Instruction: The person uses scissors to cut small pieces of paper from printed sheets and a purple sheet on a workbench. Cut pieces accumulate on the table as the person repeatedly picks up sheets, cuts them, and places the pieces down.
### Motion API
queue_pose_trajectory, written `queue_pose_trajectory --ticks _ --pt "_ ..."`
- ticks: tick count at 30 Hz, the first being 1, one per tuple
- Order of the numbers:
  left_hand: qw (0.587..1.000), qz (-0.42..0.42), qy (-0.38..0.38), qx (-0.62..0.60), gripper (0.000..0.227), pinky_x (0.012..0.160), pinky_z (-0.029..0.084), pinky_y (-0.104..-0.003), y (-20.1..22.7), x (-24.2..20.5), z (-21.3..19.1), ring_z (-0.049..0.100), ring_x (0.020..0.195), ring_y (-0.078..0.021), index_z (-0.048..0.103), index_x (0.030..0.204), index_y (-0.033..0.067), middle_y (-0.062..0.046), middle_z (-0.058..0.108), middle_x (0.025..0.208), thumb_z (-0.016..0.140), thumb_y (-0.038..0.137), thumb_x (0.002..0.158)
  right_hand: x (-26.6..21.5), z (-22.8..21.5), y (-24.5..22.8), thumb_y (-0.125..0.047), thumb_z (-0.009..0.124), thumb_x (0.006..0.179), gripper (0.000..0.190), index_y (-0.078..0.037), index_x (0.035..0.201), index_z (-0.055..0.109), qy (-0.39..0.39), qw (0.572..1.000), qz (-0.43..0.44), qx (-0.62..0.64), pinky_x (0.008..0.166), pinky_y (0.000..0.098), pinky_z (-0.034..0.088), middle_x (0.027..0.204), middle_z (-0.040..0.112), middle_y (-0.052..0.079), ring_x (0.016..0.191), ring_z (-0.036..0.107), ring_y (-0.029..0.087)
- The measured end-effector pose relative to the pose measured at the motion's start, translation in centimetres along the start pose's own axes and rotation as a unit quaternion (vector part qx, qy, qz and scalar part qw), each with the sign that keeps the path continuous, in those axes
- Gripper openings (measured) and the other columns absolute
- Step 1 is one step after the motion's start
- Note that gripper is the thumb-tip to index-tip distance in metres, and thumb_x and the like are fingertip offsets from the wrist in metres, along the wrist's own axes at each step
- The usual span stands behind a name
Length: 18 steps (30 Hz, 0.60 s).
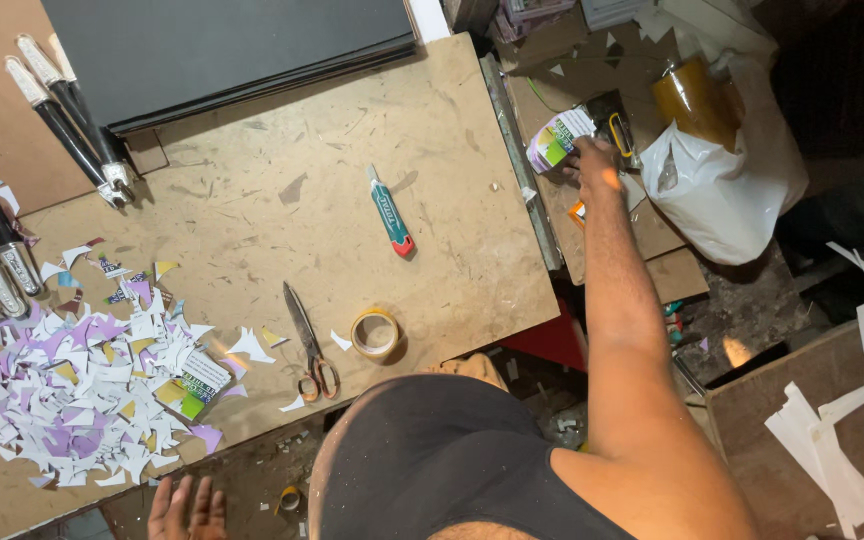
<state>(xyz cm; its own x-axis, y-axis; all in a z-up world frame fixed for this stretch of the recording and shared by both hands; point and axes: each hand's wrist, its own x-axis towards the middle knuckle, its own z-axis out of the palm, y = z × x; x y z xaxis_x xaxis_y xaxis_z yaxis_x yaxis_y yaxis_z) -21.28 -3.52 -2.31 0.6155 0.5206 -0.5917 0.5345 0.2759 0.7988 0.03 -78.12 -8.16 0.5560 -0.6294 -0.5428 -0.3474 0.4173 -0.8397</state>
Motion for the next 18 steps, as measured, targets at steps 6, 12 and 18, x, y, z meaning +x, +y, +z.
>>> queue_pose_trajectory --ticks 6,12,18 --pt "0.999 -0.021 0.045 0.015 0.051 0.094 0.056 -0.044 0.0 -0.3 -1.6 0.061 0.121 -0.0299 0.042 0.155 0.0085 -0.014 0.055 0.139 0.057 0.022 0.108 -1.0 1.1 -0.7 -0.023 0.072 0.091 0.029 -0.002 0.11 0.069 0.064 0.992 -0.014 -0.11 0.057 0.0283 0.059 0.095 0.076 0.009 0.073 0.073 0.017" --pt "0.999 0.023 0.009 0.031 0.049 0.088 0.056 -0.036 2.6 -0.4 0.8 0.066 0.116 -0.0258 0.047 0.15 0.0048 -0.011 0.062 0.135 0.062 0.017 0.105 -0.9 0.3 2.9 -0.03 0.081 0.091 0.035 -0.003 0.106 0.066 0.235 0.868 -0.315 -0.303 0.069 0.0357 0.055 0.092 0.07 0.008 0.082 0.069 0.021" --pt "0.95 0.21 -0.001 0.23 0.039 0.088 0.056 -0.032 2.9 2.3 3.9 0.065 0.106 -0.0168 0.065 0.131 0.0 -0.009 0.069 0.119 0.072 0.016 0.096 -9.1 1.4 9.0 -0.029 0.072 0.106 0.045 0.002 0.133 0.054 0.016 0.949 -0.271 -0.16 0.064 0.0257 0.061 0.111 0.067 0.012 0.09 0.068 0.016"
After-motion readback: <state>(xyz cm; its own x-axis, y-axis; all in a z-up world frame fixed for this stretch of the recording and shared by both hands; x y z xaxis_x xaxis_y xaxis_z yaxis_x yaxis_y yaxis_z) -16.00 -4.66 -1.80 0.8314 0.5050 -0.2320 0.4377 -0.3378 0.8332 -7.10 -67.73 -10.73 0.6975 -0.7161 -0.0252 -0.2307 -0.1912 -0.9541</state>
